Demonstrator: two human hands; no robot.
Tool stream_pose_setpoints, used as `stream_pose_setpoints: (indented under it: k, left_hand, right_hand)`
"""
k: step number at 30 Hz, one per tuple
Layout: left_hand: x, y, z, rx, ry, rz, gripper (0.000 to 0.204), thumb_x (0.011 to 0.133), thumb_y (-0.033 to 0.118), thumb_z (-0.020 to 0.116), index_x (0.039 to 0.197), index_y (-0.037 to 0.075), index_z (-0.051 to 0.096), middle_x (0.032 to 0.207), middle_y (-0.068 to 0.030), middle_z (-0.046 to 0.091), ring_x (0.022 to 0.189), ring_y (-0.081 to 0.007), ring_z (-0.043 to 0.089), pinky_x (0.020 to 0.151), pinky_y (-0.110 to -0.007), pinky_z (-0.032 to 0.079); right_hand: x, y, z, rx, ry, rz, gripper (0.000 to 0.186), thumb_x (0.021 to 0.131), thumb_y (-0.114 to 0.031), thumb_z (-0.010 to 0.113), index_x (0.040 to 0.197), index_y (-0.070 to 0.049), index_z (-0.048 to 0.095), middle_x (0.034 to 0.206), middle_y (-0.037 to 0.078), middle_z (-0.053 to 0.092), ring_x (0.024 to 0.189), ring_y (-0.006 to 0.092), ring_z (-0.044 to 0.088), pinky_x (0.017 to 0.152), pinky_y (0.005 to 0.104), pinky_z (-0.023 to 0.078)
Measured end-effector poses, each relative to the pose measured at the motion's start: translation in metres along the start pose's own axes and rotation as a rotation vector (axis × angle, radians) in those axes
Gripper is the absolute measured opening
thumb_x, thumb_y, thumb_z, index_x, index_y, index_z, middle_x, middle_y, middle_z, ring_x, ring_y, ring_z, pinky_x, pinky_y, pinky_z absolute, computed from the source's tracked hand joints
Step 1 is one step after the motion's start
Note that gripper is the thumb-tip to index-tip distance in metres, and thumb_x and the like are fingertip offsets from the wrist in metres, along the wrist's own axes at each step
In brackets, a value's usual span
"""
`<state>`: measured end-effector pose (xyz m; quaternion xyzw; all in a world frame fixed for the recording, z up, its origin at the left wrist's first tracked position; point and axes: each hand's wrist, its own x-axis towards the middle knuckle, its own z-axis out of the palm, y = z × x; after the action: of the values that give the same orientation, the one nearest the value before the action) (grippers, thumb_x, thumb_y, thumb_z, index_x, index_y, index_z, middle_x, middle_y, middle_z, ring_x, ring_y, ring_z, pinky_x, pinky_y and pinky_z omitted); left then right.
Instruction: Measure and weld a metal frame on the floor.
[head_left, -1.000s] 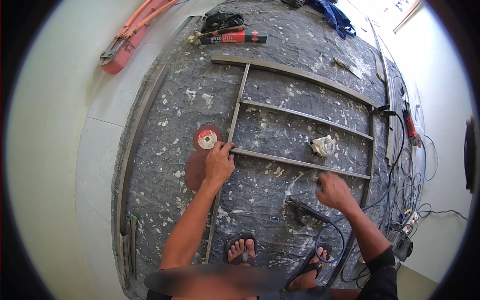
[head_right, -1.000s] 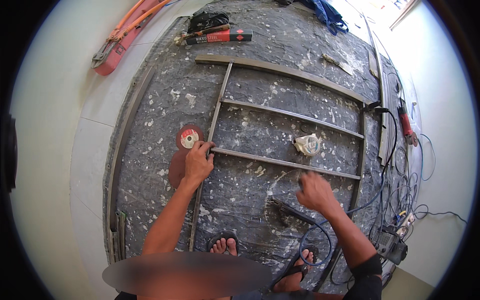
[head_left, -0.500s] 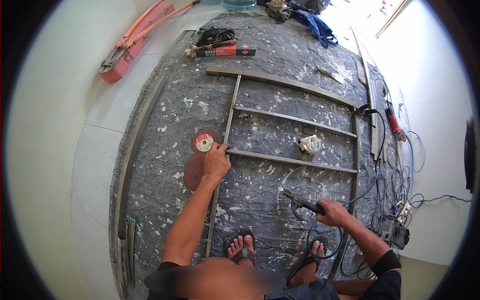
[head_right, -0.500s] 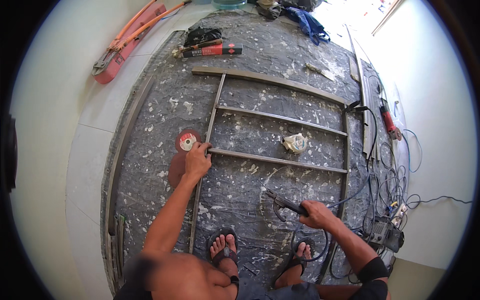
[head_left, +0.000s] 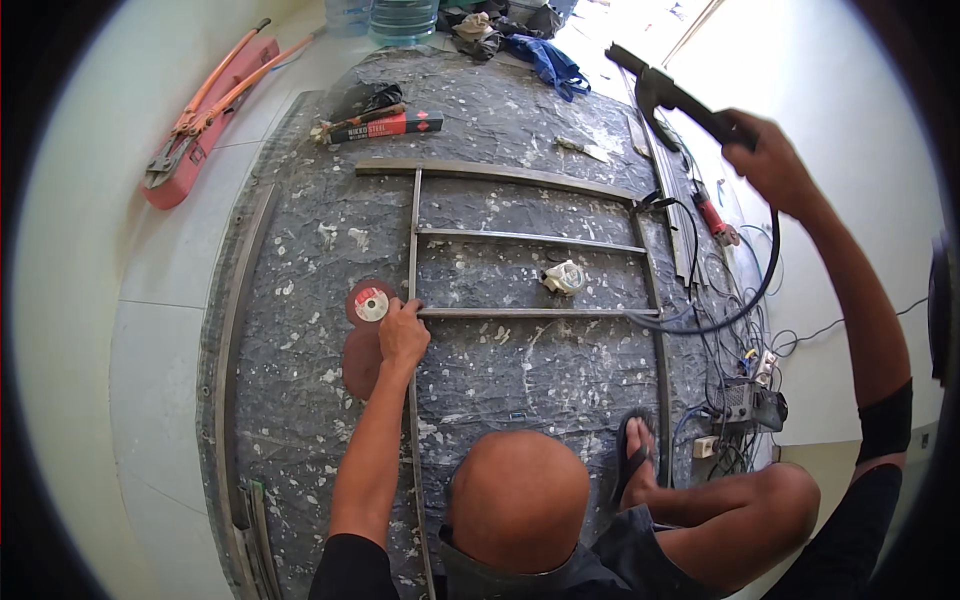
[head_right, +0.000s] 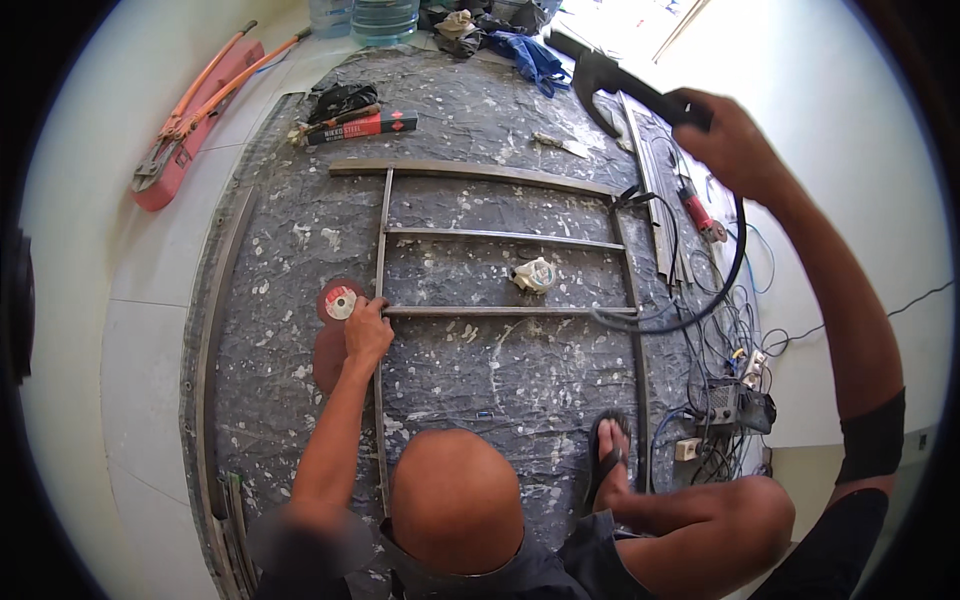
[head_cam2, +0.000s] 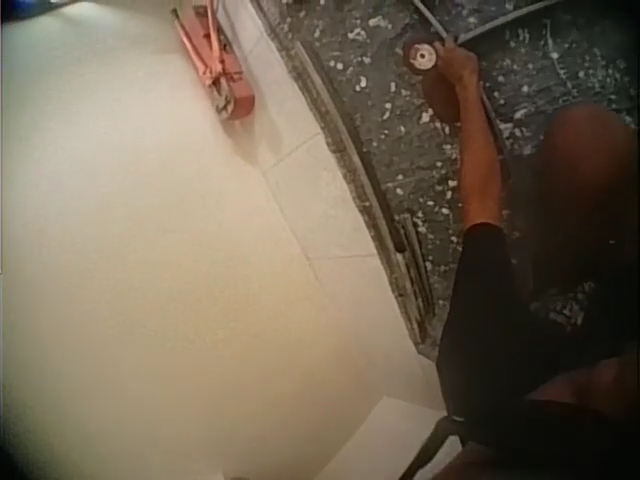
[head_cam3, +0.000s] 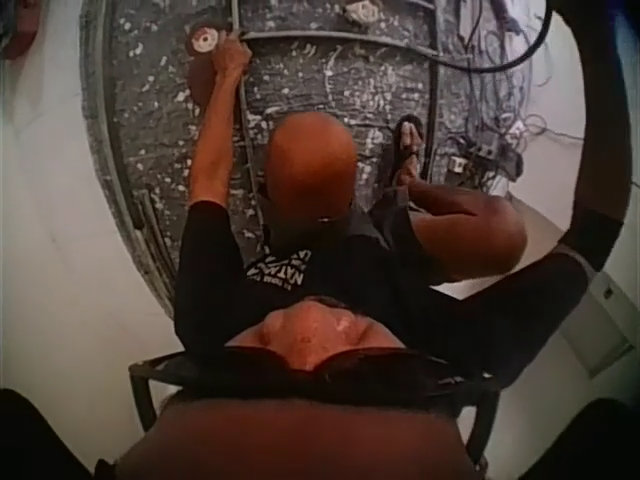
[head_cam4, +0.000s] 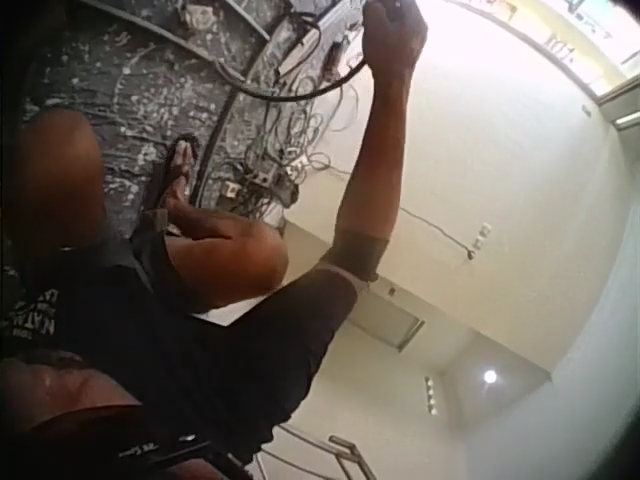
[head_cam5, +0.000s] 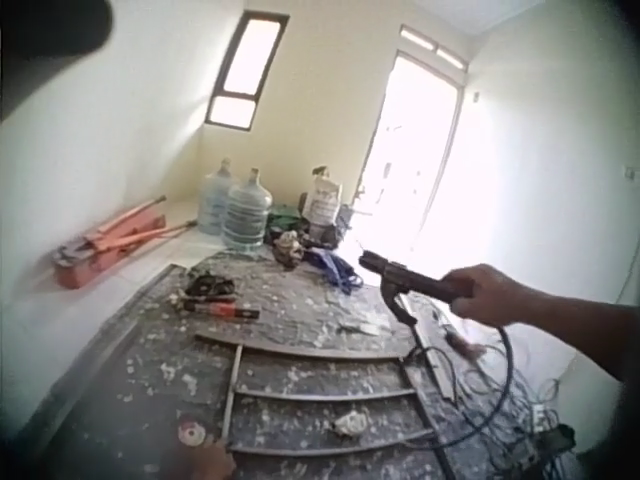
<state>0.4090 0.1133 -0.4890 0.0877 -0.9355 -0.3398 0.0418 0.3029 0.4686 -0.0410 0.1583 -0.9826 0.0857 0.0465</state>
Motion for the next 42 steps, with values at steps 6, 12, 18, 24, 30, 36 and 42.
stream_pose_setpoints:
  k: [6,12,18,24,30,36,42]
  left_hand:
    - [0.004,-0.003,0.005,-0.034,0.038,0.016,0.029,0.082,0.004,0.06,0.108,0.01,0.073,0.107,-0.0174,0.06,0.098,-0.0395,0.064,0.085,-0.048,0.053]
    - [0.002,-0.004,0.004,-0.048,0.026,-0.028,0.031,0.082,0.002,0.058,0.109,0.01,0.072,0.106,-0.0167,0.059,0.099,-0.0389,0.063,0.085,-0.049,0.053]
    - [0.002,0.006,0.007,-0.051,0.025,-0.046,0.026,0.08,0.003,0.068,0.106,0.008,0.07,0.1,-0.0139,0.059,0.094,-0.0371,0.064,0.082,-0.047,0.054]
    - [0.008,0.022,-0.021,-0.05,-0.15,-0.16,0.034,0.078,0.004,0.07,0.112,0.006,0.066,0.105,-0.017,0.061,0.099,-0.0403,0.064,0.086,-0.05,0.053]
    - [0.007,0.017,-0.028,0.141,-0.314,-0.437,0.043,0.076,0.015,0.078,0.113,-0.001,0.066,0.108,-0.0241,0.066,0.103,-0.0423,0.065,0.091,-0.049,0.052]
    - [-0.003,0.047,0.005,0.198,0.052,-0.654,0.036,0.076,0.008,0.069,0.11,-0.003,0.066,0.11,-0.0254,0.065,0.104,-0.043,0.064,0.092,-0.051,0.051]
    - [-0.01,0.062,0.058,0.248,0.425,-0.82,0.037,0.076,0.003,0.066,0.112,-0.003,0.066,0.104,-0.0204,0.064,0.102,-0.0406,0.058,0.092,-0.048,0.047]
  right_hand:
    - [0.043,0.0,-0.044,-0.237,0.266,-0.066,0.032,0.09,-0.017,0.055,0.117,0.001,0.057,0.076,0.007,0.057,0.065,0.0151,0.051,0.062,0.0329,0.045]
    - [0.089,-0.015,-0.01,0.031,0.209,0.075,0.042,0.091,-0.018,0.055,0.128,0.0,0.053,0.068,-0.002,0.045,0.049,0.0055,0.038,0.043,0.0235,0.035]
    - [0.154,0.01,0.058,0.365,0.038,-0.04,0.033,0.091,-0.021,0.058,0.115,0.0,0.063,0.063,-0.004,0.046,0.047,0.0038,0.039,0.041,0.0225,0.033]
    - [0.172,0.037,0.133,0.742,-0.227,0.069,0.027,0.09,-0.019,0.061,0.108,0.001,0.062,0.063,-0.005,0.047,0.045,0.0033,0.042,0.039,0.0213,0.032]
    - [0.184,0.063,0.204,1.018,-0.467,0.12,0.033,0.093,-0.023,0.062,0.114,0.002,0.06,0.065,-0.003,0.049,0.048,0.0054,0.045,0.042,0.0223,0.034]
    - [0.199,0.046,0.254,1.346,-0.661,0.069,0.036,0.095,-0.022,0.063,0.118,0.004,0.052,0.072,0.004,0.056,0.049,0.0099,0.05,0.042,0.0248,0.039]
    - [0.208,0.025,0.287,1.362,-0.973,-0.069,0.041,0.09,-0.011,0.066,0.121,0.004,0.045,0.067,0.005,0.055,0.042,0.0118,0.05,0.037,0.0268,0.038]
